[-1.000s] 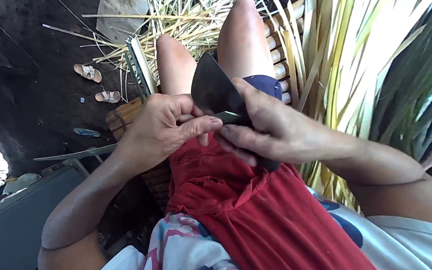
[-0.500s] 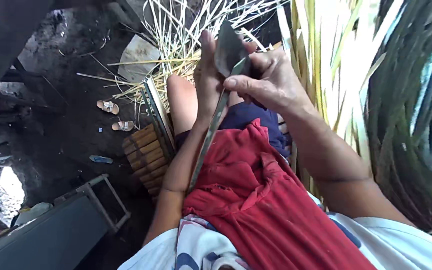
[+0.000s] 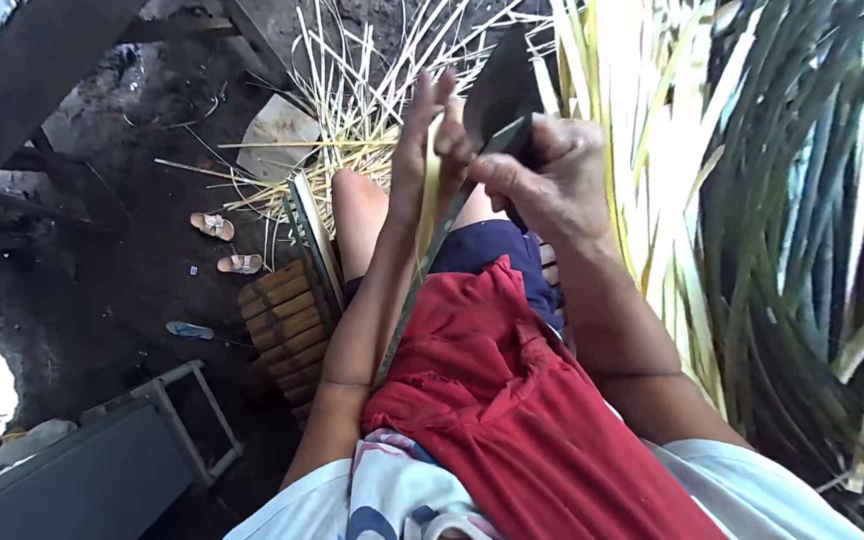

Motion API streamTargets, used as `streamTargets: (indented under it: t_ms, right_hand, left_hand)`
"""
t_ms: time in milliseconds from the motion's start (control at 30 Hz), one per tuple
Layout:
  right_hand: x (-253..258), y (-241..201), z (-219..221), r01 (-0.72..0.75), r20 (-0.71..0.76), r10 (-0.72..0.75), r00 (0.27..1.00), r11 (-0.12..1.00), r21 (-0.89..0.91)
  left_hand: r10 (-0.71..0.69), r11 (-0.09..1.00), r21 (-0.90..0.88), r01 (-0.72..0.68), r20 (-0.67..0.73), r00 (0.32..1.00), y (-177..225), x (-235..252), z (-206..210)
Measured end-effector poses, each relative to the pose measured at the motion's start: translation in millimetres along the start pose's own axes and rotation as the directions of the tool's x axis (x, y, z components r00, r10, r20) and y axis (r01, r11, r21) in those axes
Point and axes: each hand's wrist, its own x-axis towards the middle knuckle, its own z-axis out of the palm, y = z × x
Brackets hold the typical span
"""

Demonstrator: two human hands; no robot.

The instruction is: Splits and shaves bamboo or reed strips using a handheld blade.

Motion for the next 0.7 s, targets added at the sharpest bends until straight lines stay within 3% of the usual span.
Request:
streamTargets:
  t_ms: [67,167,233,300,333,433,500,533,633,700]
  right_hand:
    - [14,4,-15,-0.038,-0.058,0.039,0.998,0.999,0.011]
    - [17,1,-22,-0.006,-0.109,-0.006,0.994,0.994,-0.108]
    - [-14,-11,-5,0.074,0.025,-0.070,0.997,0.978,-0.197]
    - [-50,-17,20,0.208,0.212,-0.162,0.964,0.954,-0.217]
    - [-57,-14,31,0.278,0.263,-0.221,0.939,0.938,-0.205]
    - [-42,-6,23,0.256,0.307,-0.189,0.933,0.947,-0.195]
    - [-15,0,0,0.134,0.186,-0.100,0.977,0.975,-0.180]
    - [-1,4,-11,0.093,0.091,-0.078,0.993,0.979,-0.183]
    - [8,5,-10,0.074,0.007,-0.074,0.997,0.974,-0.215]
    - [-28,-6,12,0.128,0.190,-0.087,0.978,0.968,-0.215]
  left_hand:
    - [-0.075,0.982,0.182,0.057,0.092,0.993,8,-16,8]
    - [-0.152,0.987,0.047,0.152,-0.023,0.988,8,-14,3]
    - [-0.145,0.986,-0.108,0.130,-0.142,0.979,13,2,-12]
    - [-0.138,0.966,-0.252,0.057,-0.314,0.939,20,14,-16]
    - [-0.141,0.964,-0.261,0.054,-0.328,0.934,20,17,-17]
    - [-0.137,0.985,-0.109,0.133,-0.031,0.990,15,5,-11]
    - [-0.056,0.995,0.089,0.046,0.113,0.992,13,-12,-5]
    - [-0.048,0.988,0.150,0.030,0.112,0.993,13,-21,0]
    - [-0.098,0.990,0.091,0.109,-0.120,0.988,15,-27,5]
    - [-0.119,0.992,-0.071,0.102,-0.333,0.935,22,-15,-10]
